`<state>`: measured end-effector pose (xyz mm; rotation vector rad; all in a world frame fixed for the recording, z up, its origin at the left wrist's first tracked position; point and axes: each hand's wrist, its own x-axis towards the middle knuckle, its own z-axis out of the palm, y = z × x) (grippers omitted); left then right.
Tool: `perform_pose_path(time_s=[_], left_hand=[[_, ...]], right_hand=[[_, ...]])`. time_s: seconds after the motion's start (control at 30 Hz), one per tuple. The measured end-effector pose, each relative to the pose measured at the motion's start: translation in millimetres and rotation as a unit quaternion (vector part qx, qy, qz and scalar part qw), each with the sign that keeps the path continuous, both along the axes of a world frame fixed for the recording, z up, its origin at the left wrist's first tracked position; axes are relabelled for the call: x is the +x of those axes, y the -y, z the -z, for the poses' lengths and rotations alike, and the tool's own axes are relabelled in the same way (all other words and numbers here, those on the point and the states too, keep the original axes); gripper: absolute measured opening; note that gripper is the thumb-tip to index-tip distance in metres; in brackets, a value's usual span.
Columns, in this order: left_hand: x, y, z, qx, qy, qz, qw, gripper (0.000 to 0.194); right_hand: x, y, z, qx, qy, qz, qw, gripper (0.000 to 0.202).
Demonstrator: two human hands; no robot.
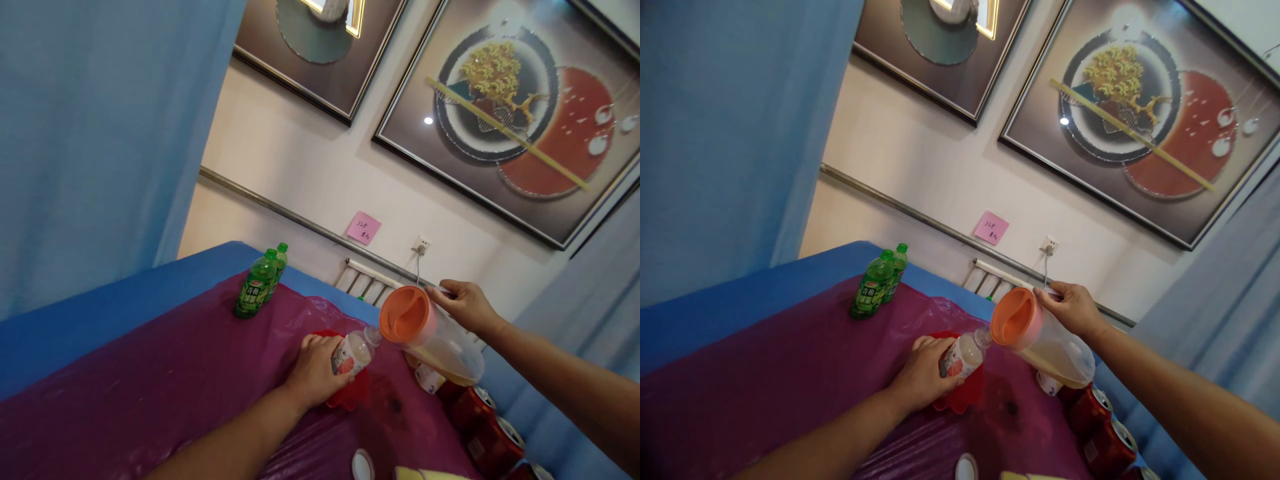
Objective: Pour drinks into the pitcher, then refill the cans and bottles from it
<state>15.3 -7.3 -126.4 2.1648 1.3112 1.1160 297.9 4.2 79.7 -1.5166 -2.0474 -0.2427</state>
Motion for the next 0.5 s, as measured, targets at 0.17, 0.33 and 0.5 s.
perform_pose_path(time_s=[0.17, 0.33, 0.5], left_hand=[[0.3, -0.5, 1.1, 0.004, 0.008, -0.003, 1.000, 0.052], [0.0, 0.7, -0.4, 0.003, 0.005, 0.001, 1.000, 0.049], [0.0, 0.8, -0.8, 0.002, 0.005, 0.002, 1.000, 0.050]], right_hand=[[-0.7, -0.4, 0.7, -0.002, -0.006, 0.003, 1.000, 0.055], [-2.4, 0.5, 0.8, -0.005, -0.002, 0.011, 1.000, 0.055], [-2.7, 0.6, 0.4, -0.012, -0.010, 0.012, 1.000, 0.055]])
